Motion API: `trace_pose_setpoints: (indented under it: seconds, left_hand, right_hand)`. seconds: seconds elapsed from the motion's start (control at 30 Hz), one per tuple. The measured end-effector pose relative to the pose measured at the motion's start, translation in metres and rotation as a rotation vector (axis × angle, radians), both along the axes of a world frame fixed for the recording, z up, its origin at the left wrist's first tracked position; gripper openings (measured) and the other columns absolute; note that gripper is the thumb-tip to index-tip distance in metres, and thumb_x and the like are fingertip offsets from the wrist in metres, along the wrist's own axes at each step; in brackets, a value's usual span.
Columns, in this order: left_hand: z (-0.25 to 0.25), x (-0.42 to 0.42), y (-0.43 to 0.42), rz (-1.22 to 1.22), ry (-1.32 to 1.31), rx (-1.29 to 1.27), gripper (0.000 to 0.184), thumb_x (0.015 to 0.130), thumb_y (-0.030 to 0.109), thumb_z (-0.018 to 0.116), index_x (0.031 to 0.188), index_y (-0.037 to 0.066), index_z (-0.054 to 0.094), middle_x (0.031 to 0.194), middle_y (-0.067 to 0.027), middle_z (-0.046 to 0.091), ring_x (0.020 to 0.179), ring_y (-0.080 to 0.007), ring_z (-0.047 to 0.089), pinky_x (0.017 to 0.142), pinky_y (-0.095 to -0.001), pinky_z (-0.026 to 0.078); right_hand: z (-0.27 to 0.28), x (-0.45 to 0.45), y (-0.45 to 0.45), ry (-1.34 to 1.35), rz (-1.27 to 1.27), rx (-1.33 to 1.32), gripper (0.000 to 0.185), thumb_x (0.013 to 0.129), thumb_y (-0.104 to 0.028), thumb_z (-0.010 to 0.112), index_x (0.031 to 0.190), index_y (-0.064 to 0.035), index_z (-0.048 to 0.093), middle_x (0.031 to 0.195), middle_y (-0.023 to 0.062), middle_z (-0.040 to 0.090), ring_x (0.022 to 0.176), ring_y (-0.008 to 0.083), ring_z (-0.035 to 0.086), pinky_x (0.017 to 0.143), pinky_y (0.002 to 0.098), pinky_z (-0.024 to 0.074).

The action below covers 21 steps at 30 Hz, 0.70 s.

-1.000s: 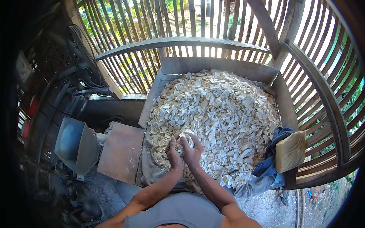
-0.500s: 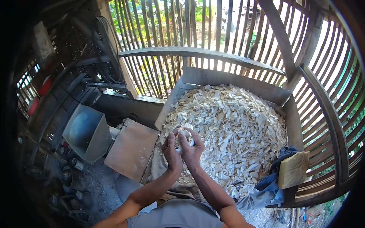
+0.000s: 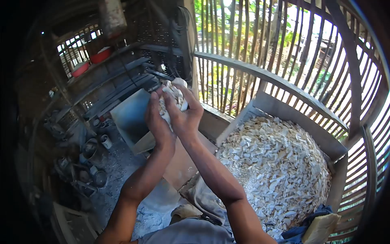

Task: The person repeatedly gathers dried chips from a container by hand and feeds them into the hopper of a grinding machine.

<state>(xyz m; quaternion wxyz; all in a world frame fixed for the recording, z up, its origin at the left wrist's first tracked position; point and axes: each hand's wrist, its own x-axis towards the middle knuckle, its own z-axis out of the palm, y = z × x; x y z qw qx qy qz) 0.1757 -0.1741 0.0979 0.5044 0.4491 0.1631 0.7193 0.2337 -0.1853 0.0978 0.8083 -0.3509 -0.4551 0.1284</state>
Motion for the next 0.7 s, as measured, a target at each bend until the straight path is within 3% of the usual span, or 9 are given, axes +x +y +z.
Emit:
trace_pose_setpoints:
  seconds: [0.1, 0.23, 0.4, 0.47, 0.5, 0.6, 0.7]
  left_hand:
    - [0.030, -0.039, 0.028, 0.106, -0.017, -0.038, 0.041, 0.105, 0.031, 0.046, 0.125, -0.001, 0.063, 0.117, -0.0119, 0.065, 0.105, -0.0215, 0.064, 0.093, -0.0343, 0.050]
    - [0.020, -0.087, 0.086, 0.172, -0.175, -0.095, 0.036, 0.105, 0.029, 0.052, 0.113, -0.001, 0.069, 0.108, -0.0089, 0.068, 0.096, -0.0174, 0.065, 0.085, -0.0305, 0.052]
    - [-0.043, -0.131, 0.132, 0.380, -0.013, -0.255, 0.035, 0.104, 0.029, 0.055, 0.109, -0.001, 0.072, 0.097, -0.0075, 0.071, 0.088, -0.0142, 0.065, 0.079, -0.0286, 0.051]
    - [-0.077, -0.146, 0.160, 0.420, 0.058, -0.325, 0.036, 0.103, 0.029, 0.057, 0.104, -0.002, 0.073, 0.092, -0.0073, 0.071, 0.088, -0.0136, 0.065, 0.077, -0.0271, 0.050]
    - [-0.078, -0.146, 0.162, 0.513, 0.086, -0.301, 0.038, 0.102, 0.030, 0.059, 0.089, -0.003, 0.073, 0.076, -0.0040, 0.067, 0.076, -0.0114, 0.060, 0.069, -0.0270, 0.047]
    - [-0.081, -0.160, 0.164, 0.536, 0.304, -0.242, 0.042, 0.101, 0.032, 0.061, 0.078, -0.003, 0.069, 0.066, -0.0013, 0.059, 0.065, -0.0102, 0.051, 0.060, -0.0301, 0.042]
    - [-0.087, -0.175, 0.176, 0.509, 0.477, -0.264, 0.046, 0.100, 0.033, 0.062, 0.072, -0.003, 0.064, 0.062, -0.0001, 0.053, 0.060, -0.0087, 0.043, 0.054, -0.0323, 0.036]
  right_hand:
    - [0.017, -0.041, 0.050, 0.016, 0.124, 0.082, 0.031, 0.086, -0.014, 0.077, 0.111, 0.0006, 0.071, 0.094, 0.0083, 0.067, 0.088, 0.0141, 0.063, 0.079, 0.0282, 0.0494]
    - [0.011, -0.094, 0.104, 0.047, 0.221, 0.001, 0.034, 0.085, -0.017, 0.077, 0.113, 0.0005, 0.071, 0.096, 0.0109, 0.069, 0.090, 0.0175, 0.066, 0.082, 0.0309, 0.0503]
    - [-0.049, -0.128, 0.149, -0.087, 0.211, -0.301, 0.042, 0.086, -0.032, 0.074, 0.114, -0.0013, 0.070, 0.104, 0.0200, 0.071, 0.099, 0.0304, 0.071, 0.089, 0.0389, 0.0521]
    - [-0.055, -0.131, 0.152, -0.255, 0.135, -0.447, 0.040, 0.087, -0.035, 0.072, 0.109, -0.0019, 0.070, 0.096, 0.0193, 0.072, 0.094, 0.0306, 0.072, 0.085, 0.0394, 0.0525]
    - [-0.056, -0.130, 0.151, -0.338, 0.093, -0.527, 0.040, 0.087, -0.036, 0.071, 0.107, -0.0021, 0.070, 0.093, 0.0190, 0.073, 0.091, 0.0308, 0.072, 0.083, 0.0397, 0.0527]
    - [-0.056, -0.126, 0.150, -0.430, 0.152, -0.627, 0.042, 0.086, -0.039, 0.068, 0.104, -0.0013, 0.067, 0.095, 0.0256, 0.071, 0.096, 0.0429, 0.068, 0.084, 0.0457, 0.0524]
    - [-0.051, -0.125, 0.144, -0.581, 0.128, -0.672, 0.044, 0.088, -0.039, 0.066, 0.108, -0.0001, 0.065, 0.094, 0.0282, 0.070, 0.096, 0.0458, 0.067, 0.084, 0.0493, 0.0520]
